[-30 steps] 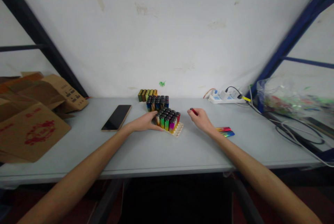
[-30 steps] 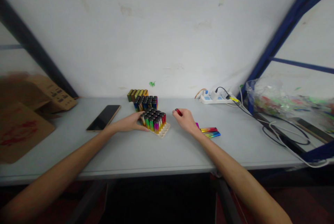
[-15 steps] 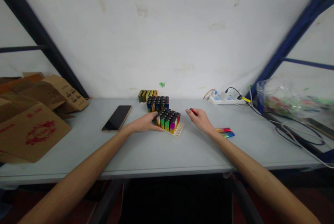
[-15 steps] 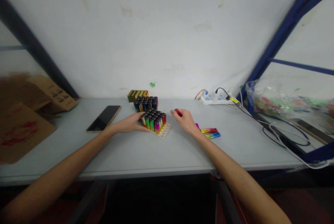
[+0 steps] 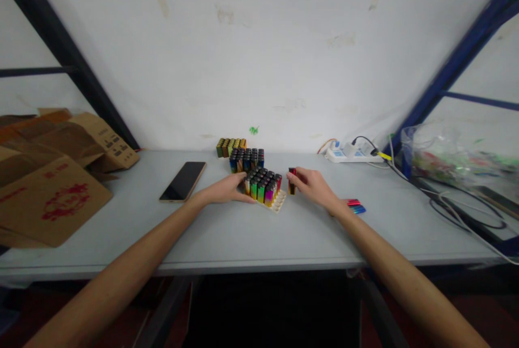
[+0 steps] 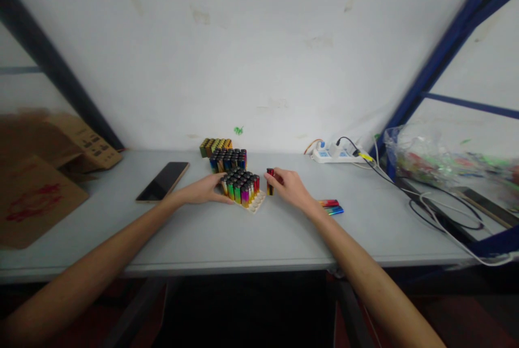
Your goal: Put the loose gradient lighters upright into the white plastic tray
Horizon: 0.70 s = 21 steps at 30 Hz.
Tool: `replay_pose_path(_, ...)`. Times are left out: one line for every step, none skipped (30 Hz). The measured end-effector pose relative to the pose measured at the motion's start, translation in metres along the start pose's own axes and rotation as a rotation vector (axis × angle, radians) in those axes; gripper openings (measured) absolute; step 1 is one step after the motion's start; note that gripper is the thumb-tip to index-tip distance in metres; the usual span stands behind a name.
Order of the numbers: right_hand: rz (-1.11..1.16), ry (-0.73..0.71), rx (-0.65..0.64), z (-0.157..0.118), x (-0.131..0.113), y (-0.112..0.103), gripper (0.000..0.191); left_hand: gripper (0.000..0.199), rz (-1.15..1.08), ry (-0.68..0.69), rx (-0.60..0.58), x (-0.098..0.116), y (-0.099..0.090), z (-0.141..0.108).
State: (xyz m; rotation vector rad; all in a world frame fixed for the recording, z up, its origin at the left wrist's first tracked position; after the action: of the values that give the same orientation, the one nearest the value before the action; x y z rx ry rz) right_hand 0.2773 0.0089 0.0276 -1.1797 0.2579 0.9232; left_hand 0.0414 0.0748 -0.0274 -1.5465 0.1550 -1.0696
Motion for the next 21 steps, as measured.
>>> replay_pose_path(0.027,0.028,-0.006,0.000,0.002,0.001,0.043,0.078,0.003,0.005,-0.001,0.000,0.000,0.000)
replay_pose_path(0.070,0.049,-0.009,-0.001,0.004,0.002,0.042,0.078,0.008,0.007,0.001,0.000,0.000,0.000)
replay_pose_path(0.128,0.063,-0.013,-0.001,0.006,0.004,0.040,0.078,0.015,0.006,0.004,0.000,0.000,0.000)
replay_pose_path(0.194,0.072,-0.022,-0.001,0.008,0.006,0.039,0.078,0.024,0.004,0.008,0.000,-0.001,-0.001)
replay_pose_path(0.257,0.079,-0.034,-0.001,0.009,0.008,0.038,0.078,0.033,0.001,0.010,0.001,-0.002,-0.001)
replay_pose_path(0.308,0.085,-0.049,-0.001,0.011,0.011,0.038,0.078,0.040,-0.001,0.011,0.002,-0.002,-0.001)
replay_pose_path(0.338,0.089,-0.063,-0.001,0.012,0.013,0.039,0.077,0.044,-0.002,0.010,0.004,-0.003,-0.002)
replay_pose_path(0.346,0.092,-0.073,-0.001,0.013,0.015,0.039,0.076,0.047,-0.001,0.006,0.005,-0.003,-0.002)
replay_pose_path(0.338,0.092,-0.077,-0.001,0.014,0.016,0.040,0.076,0.047,0.000,0.002,0.007,-0.003,-0.002)
replay_pose_path(0.323,0.091,-0.075,-0.002,0.014,0.017,0.039,0.076,0.046,0.001,0.000,0.008,-0.003,-0.002)
replay_pose_path(0.312,0.088,-0.072,-0.002,0.014,0.017,0.039,0.075,0.045,0.002,-0.003,0.009,-0.003,-0.002)
replay_pose_path(0.311,0.085,-0.069,-0.002,0.014,0.017,0.038,0.076,0.045,0.001,-0.004,0.009,-0.003,-0.002)
replay_pose_path(0.310,0.079,-0.069,-0.002,0.013,0.017,0.036,0.076,0.046,-0.001,-0.004,0.009,-0.003,-0.002)
replay_pose_path(0.298,0.071,-0.068,-0.002,0.011,0.017,0.035,0.076,0.047,-0.003,-0.001,0.008,-0.003,-0.002)
replay_pose_path(0.271,0.059,-0.062,-0.002,0.009,0.016,0.034,0.077,0.047,-0.005,0.004,0.008,-0.003,-0.002)
replay_pose_path(0.232,0.045,-0.050,-0.002,0.007,0.015,0.033,0.078,0.047,-0.006,0.009,0.007,-0.003,-0.002)
replay_pose_path(0.190,0.032,-0.032,-0.001,0.004,0.014,0.033,0.078,0.046,-0.006,0.013,0.007,-0.003,-0.001)
replay_pose_path(0.155,0.023,-0.009,-0.001,0.001,0.012,0.032,0.078,0.043,-0.005,0.014,0.007,-0.003,-0.001)
replay_pose_path(0.132,0.017,0.008,-0.002,-0.001,0.011,0.032,0.078,0.041,-0.004,0.013,0.007,-0.003,-0.001)
replay_pose_path(0.117,0.017,0.016,-0.002,-0.002,0.011,0.032,0.077,0.039,-0.004,0.007,0.007,-0.002,-0.001)
replay_pose_path(0.103,0.021,0.017,-0.002,-0.003,0.011,0.031,0.077,0.037,-0.005,0.001,0.008,-0.002,-0.001)
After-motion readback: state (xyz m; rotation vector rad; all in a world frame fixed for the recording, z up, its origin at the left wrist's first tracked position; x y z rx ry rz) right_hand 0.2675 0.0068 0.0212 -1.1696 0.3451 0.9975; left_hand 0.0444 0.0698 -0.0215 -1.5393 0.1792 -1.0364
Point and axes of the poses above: each hand's wrist, its own z-axis towards the middle knuckle, its own y-axis out of the palm, x = y × z, the point moved 8 cm from there along z, towards the middle knuckle, and after that the axes turned 9 degrees about z, right-handed, at the moved point
